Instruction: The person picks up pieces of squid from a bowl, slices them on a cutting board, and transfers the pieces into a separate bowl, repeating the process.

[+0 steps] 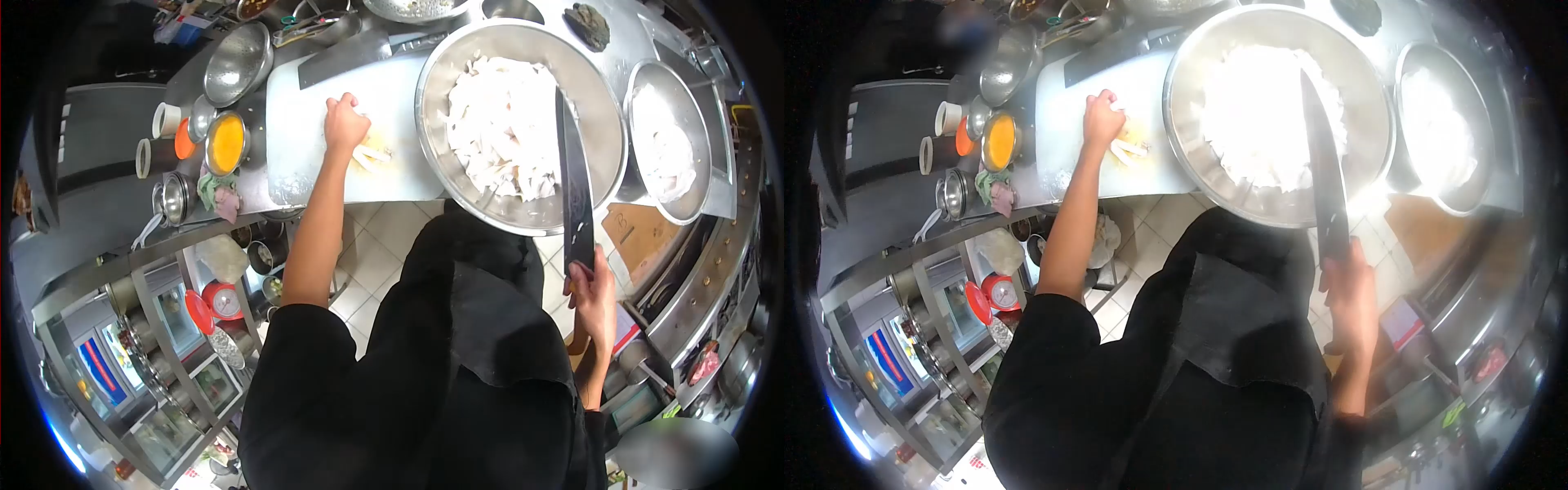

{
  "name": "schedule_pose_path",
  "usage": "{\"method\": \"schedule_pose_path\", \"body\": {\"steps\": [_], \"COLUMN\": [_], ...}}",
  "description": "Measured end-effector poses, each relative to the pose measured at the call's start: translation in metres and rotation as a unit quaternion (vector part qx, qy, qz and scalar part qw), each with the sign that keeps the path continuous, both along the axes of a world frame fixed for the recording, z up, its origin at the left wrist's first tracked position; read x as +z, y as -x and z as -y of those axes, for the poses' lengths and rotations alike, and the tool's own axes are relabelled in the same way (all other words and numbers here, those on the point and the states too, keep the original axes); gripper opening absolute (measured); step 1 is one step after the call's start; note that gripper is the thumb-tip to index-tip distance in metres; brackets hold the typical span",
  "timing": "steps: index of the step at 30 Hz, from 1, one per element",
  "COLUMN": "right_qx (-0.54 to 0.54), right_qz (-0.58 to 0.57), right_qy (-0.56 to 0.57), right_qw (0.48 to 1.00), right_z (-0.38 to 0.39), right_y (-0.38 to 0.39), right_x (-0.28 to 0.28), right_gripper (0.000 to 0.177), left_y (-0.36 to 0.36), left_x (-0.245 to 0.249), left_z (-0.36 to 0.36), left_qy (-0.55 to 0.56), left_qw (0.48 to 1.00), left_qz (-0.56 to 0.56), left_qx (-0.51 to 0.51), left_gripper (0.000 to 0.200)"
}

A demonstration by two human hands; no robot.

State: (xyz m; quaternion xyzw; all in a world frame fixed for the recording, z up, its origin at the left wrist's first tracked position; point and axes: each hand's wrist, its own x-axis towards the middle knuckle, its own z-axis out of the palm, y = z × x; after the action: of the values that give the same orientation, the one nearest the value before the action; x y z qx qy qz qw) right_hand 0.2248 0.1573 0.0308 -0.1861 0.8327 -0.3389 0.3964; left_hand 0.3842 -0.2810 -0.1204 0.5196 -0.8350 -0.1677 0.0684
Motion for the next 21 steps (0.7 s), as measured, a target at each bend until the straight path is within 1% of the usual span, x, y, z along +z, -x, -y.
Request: {"method": "schedule_pose_path", "body": {"steps": [1,3,4,5,6,7,8,10,11,13,14,15,16,17,19,20,21], "right_qx": [-0.007,-0.011,-0.022,-0.030,-0.026,-0.022,-0.017,0.006,-0.012,-0.018,-0.016,-0.004,0.005,0.000,0.046,0.075,0.072], "right_qz": [0.002,0.007,0.005,0.001,0.002,0.003,-0.001,-0.012,0.003,0.001,0.004,-0.002,-0.010,-0.011,-0.014,-0.029,-0.033], "right_qy": [-0.018,-0.027,-0.007,0.016,0.016,0.010,0.006,-0.025,0.007,0.015,0.018,0.028,0.036,0.037,0.044,0.049,0.058], "right_qw": [1.000,1.000,1.000,0.999,1.000,1.000,1.000,1.000,1.000,1.000,1.000,1.000,0.999,0.999,0.998,0.996,0.995], "right_z": [0.004,0.007,0.008,0.009,0.010,0.010,0.012,0.019,0.021,0.032,0.032,0.029,0.027,0.026,0.023,0.020,0.014], "right_y": [0.000,-0.006,-0.008,-0.010,-0.012,-0.012,-0.011,-0.003,-0.001,0.004,0.008,0.013,0.018,0.021,0.031,0.038,0.044], "right_x": [0.000,0.000,-0.003,-0.004,-0.004,-0.004,-0.004,0.004,0.004,0.016,0.011,0.003,-0.001,-0.001,0.003,0.002,-0.002], "right_gripper": [0.040,0.040,0.041,0.041,0.041,0.045,0.048,0.055,0.052,0.021,0.021,0.032,0.044,0.044,0.042,0.042,0.043], "left_y": [-0.004,-0.014,-0.016,-0.020,-0.022,-0.023,-0.028,-0.047,-0.051,-0.062,-0.059,-0.049,-0.043,-0.043,-0.041,-0.042,-0.048], "left_x": [-0.004,-0.012,-0.010,-0.009,-0.004,0.002,0.007,0.006,0.002,0.000,0.004,0.010,0.013,0.011,-0.001,-0.003,-0.006], "left_z": [0.006,0.019,0.024,0.022,0.021,0.022,0.028,0.029,0.020,-0.003,-0.019,-0.039,-0.052,-0.055,-0.051,-0.047,-0.040], "left_qy": [-0.007,0.023,-0.001,-0.004,-0.024,-0.040,-0.032,-0.166,-0.165,-0.116,-0.112,-0.038,0.034,0.034,0.041,0.014,-0.012], "left_qw": [1.000,0.997,0.996,0.996,0.996,0.995,0.995,0.964,0.963,0.974,0.975,0.993,0.999,0.999,0.993,0.989,0.983], "left_qz": [0.004,-0.035,-0.070,-0.068,-0.069,-0.073,-0.079,-0.208,-0.214,-0.191,-0.188,-0.112,-0.036,-0.036,-0.103,-0.140,-0.180], "left_qx": [-0.004,-0.070,-0.057,-0.053,-0.052,-0.053,-0.051,-0.016,-0.010,0.026,0.028,0.010,-0.010,-0.014,-0.048,-0.037,-0.029], "left_gripper": [0.030,0.026,0.024,0.024,0.024,0.025,0.025,0.024,0.024,0.024,0.024,0.026,0.027,0.027,0.028,0.027,0.026]}}
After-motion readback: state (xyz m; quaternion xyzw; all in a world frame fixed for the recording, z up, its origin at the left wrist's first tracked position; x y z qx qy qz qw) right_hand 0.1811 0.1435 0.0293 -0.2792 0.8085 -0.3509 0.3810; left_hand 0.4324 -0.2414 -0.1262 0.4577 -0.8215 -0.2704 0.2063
